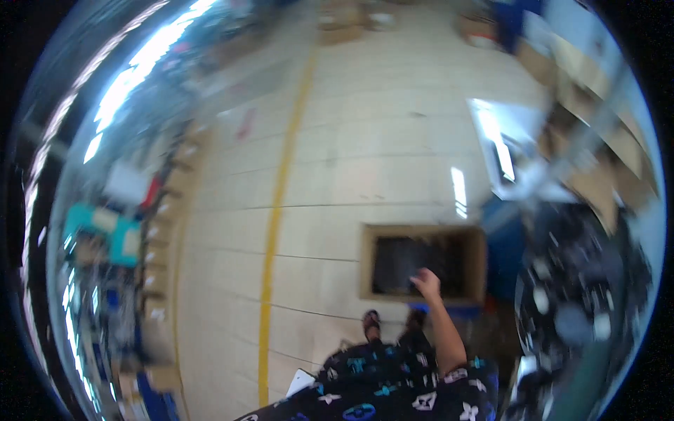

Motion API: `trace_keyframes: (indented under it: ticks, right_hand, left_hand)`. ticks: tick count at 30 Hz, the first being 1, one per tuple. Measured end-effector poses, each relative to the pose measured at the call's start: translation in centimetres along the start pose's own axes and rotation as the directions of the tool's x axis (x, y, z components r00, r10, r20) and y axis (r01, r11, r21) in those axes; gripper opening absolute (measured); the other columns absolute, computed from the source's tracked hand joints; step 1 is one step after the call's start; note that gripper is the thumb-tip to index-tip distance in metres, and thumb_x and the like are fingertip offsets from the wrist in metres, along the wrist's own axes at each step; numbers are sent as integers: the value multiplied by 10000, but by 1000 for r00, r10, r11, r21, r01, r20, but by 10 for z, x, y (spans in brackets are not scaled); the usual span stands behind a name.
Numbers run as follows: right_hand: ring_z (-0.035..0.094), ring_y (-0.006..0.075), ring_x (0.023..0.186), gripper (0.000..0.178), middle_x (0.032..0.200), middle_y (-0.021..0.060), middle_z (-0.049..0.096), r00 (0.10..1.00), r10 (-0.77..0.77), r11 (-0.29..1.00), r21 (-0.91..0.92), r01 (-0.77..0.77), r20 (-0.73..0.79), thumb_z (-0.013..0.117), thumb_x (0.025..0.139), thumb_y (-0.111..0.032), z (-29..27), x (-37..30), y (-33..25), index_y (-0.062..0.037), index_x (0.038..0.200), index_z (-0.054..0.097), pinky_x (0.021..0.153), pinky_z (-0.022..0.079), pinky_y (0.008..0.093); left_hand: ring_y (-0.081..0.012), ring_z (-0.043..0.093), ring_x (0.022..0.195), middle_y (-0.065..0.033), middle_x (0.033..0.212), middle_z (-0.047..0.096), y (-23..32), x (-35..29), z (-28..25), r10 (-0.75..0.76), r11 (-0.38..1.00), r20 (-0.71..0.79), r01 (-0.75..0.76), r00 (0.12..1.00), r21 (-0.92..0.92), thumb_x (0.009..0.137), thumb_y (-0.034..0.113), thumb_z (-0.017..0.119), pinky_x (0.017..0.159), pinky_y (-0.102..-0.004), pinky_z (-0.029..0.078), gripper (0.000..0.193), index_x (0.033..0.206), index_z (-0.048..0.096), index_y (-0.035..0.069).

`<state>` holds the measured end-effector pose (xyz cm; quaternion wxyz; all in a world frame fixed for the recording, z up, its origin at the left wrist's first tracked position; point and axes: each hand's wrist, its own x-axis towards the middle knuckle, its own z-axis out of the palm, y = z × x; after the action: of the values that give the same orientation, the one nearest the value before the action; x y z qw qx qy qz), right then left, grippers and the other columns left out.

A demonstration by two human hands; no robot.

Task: Assembling shoe insoles by hammering components and packing them into a box.

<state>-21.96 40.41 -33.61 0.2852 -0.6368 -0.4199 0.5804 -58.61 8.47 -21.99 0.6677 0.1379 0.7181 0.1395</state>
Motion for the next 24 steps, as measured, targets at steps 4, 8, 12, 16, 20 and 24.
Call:
trace_keyframes:
  ticks: [4, 8, 12, 16, 20, 24]
  right_hand:
    - [646, 140, 767, 501, 858, 57, 688, 995, -99, 994, 51, 100, -25, 840, 724, -156, -40, -94, -12, 46, 1134, 633, 725, 520, 283]
    - [631, 117, 750, 451, 797, 49, 695, 957, -77, 997, -14, 76, -279, 826, 740, -183, -59, -206, -19, 27, 1107, 667, 689, 495, 280]
    - [537, 104, 569, 406, 594, 16, 572, 603, 158, 966, 248, 69, -782, 686, 875, -394, -67, -332, -21, 11, 846, 698, 541, 419, 282]
    - [411, 64, 518, 488, 546, -60, 439, 253, 223, 947, 271, 171, -941, 553, 955, -464, -103, -470, -5, -54, 744, 712, 473, 310, 263]
    - [471, 88, 535, 347, 614, -16, 517, -216, 205, 979, 199, 50, -955, 560, 968, -349, -170, -566, 15, -28, 884, 661, 509, 386, 270]
    - [664, 270, 704, 327, 759, 165, 669, -209, 37, 993, 59, -99, -977, 561, 952, -313, -266, -575, 23, 4, 961, 642, 635, 487, 376]
  left_hand:
    - [-200, 586, 1057, -68, 1152, 647, -2, 60, -20, -33, 986, 213, -4, 977, 168, 925, 343, 520, 877, -371, 446, 435, 1282, 549, 97]
    - [-199, 587, 1053, -61, 1148, 652, 23, 120, -35, -189, 875, 388, -24, 902, 484, 923, 350, 521, 869, -378, 447, 442, 1288, 545, 101]
    - [-198, 589, 1049, -54, 1145, 657, 61, 168, -34, -334, 716, 413, -57, 848, 696, 921, 356, 521, 862, -386, 447, 449, 1294, 541, 106]
    - [-214, 590, 1041, -50, 1143, 658, 87, 191, -1, -476, 598, 445, -91, 759, 796, 927, 346, 506, 853, -394, 451, 448, 1308, 526, 111]
    - [-221, 590, 1027, -65, 1148, 649, 111, 182, 66, -310, 450, 455, -293, 835, 844, 931, 362, 510, 844, -410, 460, 449, 1291, 530, 94]
    - [-190, 618, 908, -52, 1044, 667, 137, 116, 186, -205, 352, 700, -616, 684, 705, 935, 336, 560, 778, -345, 493, 345, 1152, 617, 75]
